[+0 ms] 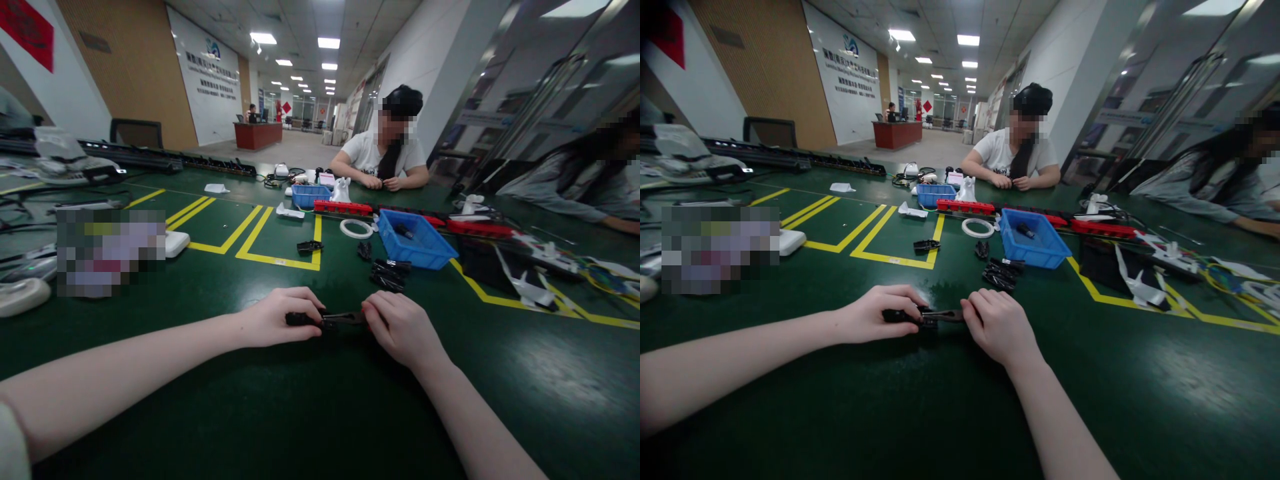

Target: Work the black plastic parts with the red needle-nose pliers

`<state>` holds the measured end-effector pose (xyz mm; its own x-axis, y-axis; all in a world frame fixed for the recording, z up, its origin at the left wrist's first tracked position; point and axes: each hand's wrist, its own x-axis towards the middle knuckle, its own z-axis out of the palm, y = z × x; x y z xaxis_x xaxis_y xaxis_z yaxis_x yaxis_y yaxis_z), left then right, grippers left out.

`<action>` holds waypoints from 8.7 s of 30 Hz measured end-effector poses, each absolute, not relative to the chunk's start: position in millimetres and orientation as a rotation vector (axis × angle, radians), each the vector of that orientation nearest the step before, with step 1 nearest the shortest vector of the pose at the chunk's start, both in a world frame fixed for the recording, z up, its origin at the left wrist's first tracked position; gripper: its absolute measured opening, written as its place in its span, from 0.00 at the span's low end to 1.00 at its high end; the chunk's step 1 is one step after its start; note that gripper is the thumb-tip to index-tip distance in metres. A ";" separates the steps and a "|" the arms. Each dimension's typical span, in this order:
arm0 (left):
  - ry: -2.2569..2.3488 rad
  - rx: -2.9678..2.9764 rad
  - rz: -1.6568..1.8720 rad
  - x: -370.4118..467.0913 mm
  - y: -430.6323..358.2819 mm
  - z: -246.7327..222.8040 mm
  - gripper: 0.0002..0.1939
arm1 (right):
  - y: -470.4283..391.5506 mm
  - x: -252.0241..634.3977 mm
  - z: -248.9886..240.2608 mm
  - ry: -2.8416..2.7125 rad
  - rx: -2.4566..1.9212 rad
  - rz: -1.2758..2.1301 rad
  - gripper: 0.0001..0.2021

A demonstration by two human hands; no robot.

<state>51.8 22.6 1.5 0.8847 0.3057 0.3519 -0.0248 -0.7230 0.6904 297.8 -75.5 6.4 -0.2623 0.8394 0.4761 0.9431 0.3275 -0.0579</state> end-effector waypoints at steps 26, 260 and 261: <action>0.206 2.317 0.593 51.9 23.1 0.5 0.07 | -74.3 299.0 4.3 -2.140 -1.533 -0.317 0.17; 0.256 2.523 0.518 53.5 21.2 -0.2 0.05 | -66.0 311.3 -2.2 -1.961 -1.883 -0.305 0.18; 0.257 2.524 0.528 53.5 20.9 -0.2 0.04 | -66.1 311.8 -2.0 -1.958 -1.877 -0.307 0.16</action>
<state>53.5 20.9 -0.2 0.9048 0.2856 0.3160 0.0725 -0.8344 0.5464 311.8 -66.1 -2.0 -0.0102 0.9004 0.4350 0.9903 0.0695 -0.1205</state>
